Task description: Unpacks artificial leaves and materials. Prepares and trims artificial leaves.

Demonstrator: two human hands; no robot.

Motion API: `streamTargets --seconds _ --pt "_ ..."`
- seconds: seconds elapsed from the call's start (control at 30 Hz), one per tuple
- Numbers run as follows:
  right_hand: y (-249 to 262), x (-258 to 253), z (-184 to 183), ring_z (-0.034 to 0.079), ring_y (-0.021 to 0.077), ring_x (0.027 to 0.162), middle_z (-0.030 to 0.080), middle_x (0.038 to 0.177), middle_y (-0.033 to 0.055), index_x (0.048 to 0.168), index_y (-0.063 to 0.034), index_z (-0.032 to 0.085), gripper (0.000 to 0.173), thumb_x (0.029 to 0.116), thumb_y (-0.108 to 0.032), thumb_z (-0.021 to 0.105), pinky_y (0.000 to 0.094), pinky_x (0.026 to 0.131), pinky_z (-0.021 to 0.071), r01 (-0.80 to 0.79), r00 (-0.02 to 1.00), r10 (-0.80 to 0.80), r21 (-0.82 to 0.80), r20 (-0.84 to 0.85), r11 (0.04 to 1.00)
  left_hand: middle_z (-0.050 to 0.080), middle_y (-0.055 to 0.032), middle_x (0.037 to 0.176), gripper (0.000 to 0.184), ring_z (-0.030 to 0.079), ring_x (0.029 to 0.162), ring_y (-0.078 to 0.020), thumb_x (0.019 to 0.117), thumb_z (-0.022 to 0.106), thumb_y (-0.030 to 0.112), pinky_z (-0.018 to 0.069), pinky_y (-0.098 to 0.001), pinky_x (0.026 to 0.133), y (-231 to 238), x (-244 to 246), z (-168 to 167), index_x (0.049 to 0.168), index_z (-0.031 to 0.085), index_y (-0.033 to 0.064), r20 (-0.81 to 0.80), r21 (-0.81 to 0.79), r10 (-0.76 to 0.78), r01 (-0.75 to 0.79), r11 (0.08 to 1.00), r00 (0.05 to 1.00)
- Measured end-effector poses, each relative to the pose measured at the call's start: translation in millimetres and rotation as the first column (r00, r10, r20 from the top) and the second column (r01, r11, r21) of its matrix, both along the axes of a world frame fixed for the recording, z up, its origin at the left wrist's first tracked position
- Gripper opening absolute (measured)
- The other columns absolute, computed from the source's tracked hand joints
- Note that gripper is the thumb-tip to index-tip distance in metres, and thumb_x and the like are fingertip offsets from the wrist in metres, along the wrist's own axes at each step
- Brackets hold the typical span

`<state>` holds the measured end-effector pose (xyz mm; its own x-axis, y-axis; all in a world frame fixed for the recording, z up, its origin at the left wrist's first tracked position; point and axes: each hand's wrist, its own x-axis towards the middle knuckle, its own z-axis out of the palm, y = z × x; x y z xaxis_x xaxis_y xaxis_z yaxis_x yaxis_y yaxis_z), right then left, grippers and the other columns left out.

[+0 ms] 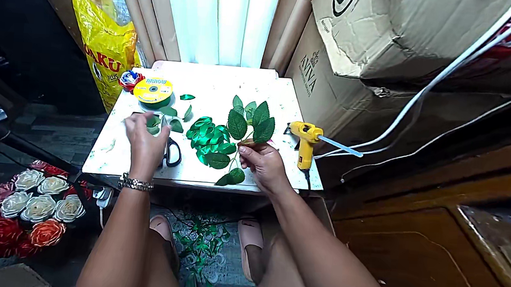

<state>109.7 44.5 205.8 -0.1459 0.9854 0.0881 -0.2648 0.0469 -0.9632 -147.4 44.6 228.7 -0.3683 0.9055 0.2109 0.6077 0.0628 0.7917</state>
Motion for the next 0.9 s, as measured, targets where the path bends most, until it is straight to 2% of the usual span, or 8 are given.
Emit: streamTargets --seconds 0.03,0.07,0.13,0.2,0.53,0.67,0.8,0.9 --pt "-2 -4 -2 0.058 0.0012 0.06 0.069 0.081 -0.0025 0.1 -0.0084 0.07 0.012 0.0966 0.001 0.063 0.0161 0.055 0.0502 -0.023 1.0 0.023 -0.017 -0.01 1.0 0.06 -0.0206 0.125 0.036 0.062 0.096 -0.0315 0.1001 0.065 0.023 0.0524 -0.0482 0.078 -10 9 -1 0.129 0.061 0.0032 0.066 0.0 -0.143 0.143 0.99 0.988" --pt "-4 -8 -4 0.058 0.0017 0.059 0.069 0.079 -0.0017 0.1 -0.0069 0.069 0.011 0.0966 0.001 0.063 0.0166 0.054 0.0503 -0.051 0.999 0.051 -0.032 -0.019 0.998 0.067 -0.0097 0.106 0.023 0.061 0.079 -0.0162 0.1022 0.062 0.021 0.0513 -0.0341 0.067 -15 18 -3 0.12 0.065 0.007 0.205 -0.009 -0.322 0.331 0.944 0.924" --pt "-9 -16 -5 0.061 0.003 0.06 0.07 0.077 0.0008 0.101 -0.0035 0.068 0.009 0.096 0.002 0.064 0.0172 0.054 0.0513 -0.076 0.997 0.075 -0.047 -0.007 0.996 0.072 -0.0011 0.097 0.018 0.067 0.081 -0.0074 0.1033 0.054 0.015 0.0562 -0.0258 0.074 -13 32 -7 0.11 0.069 0.0084 0.533 -0.039 -0.544 0.661 0.749 0.648" --pt "-12 -21 -4 0.061 0.0041 0.058 0.069 0.075 0.0021 0.101 -0.0009 0.068 0.006 0.0958 0.001 0.065 0.0173 0.054 0.0506 -0.04 0.998 0.042 -0.045 0.042 0.998 0.072 0.0003 0.086 0.021 0.068 0.078 -0.0066 0.1032 0.05 0.014 0.0572 -0.0232 0.071 -9 44 -9 0.1 0.07 0.0086 0.664 -0.049 -0.526 0.732 0.68 0.532" --pt "-9 -14 -5 0.056 0.0013 0.055 0.068 0.075 -0.0012 0.102 -0.0035 0.07 0.008 0.0959 0.0 0.066 0.0152 0.051 0.047 0.013 0.99 -0.018 0.037 0.138 0.999 0.069 -0.0005 0.073 0.018 0.063 0.062 -0.0041 0.1048 0.051 0.008 0.0522 -0.0181 0.058 -2 64 -11 0.093 0.065 0.0045 0.778 -0.13 -0.385 0.727 0.675 0.496" --pt "-5 -30 -8 0.064 0.0069 0.068 0.068 0.09 0.0032 0.126 -0.0017 0.058 0.023 0.1031 -0.003 0.054 0.0214 0.061 0.0552 -0.097 0.968 0.096 -0.009 0.233 0.995 0.071 -0.001 0.082 0.021 0.063 0.067 -0.0051 0.1035 0.047 0.009 0.0521 -0.0198 0.061 -1 36 3 0.091 0.064 0.0064 0.741 -0.049 -0.396 0.632 0.774 0.543" --pt "-2 -74 -11 0.069 0.0205 0.095 0.068 0.109 0.0173 0.111 0.0066 0.069 0.021 0.1007 -0.004 0.055 0.0367 0.086 0.0584 -0.323 0.754 0.195 0.096 0.627 0.941 0.073 -0.0024 0.084 0.021 0.067 0.07 -0.0061 0.105 0.047 0.009 0.0557 -0.0201 0.063 9 -10 0 0.093 0.065 0.0083 0.86 0.131 -0.331 0.46 0.878 0.387" --pt "0 -121 -4 0.068 0.0311 0.105 0.07 0.111 0.0213 0.105 0.0045 0.075 0.021 0.099 -0.006 0.058 0.0459 0.095 0.055 -0.493 0.517 0.094 0.207 0.85 0.845 0.071 -0.0014 0.083 0.021 0.069 0.074 -0.008 0.1057 0.045 0.007 0.0582 -0.0227 0.07 6 -22 4 0.095 0.063 0.0108 0.913 0.203 -0.307 0.353 0.913 0.27"
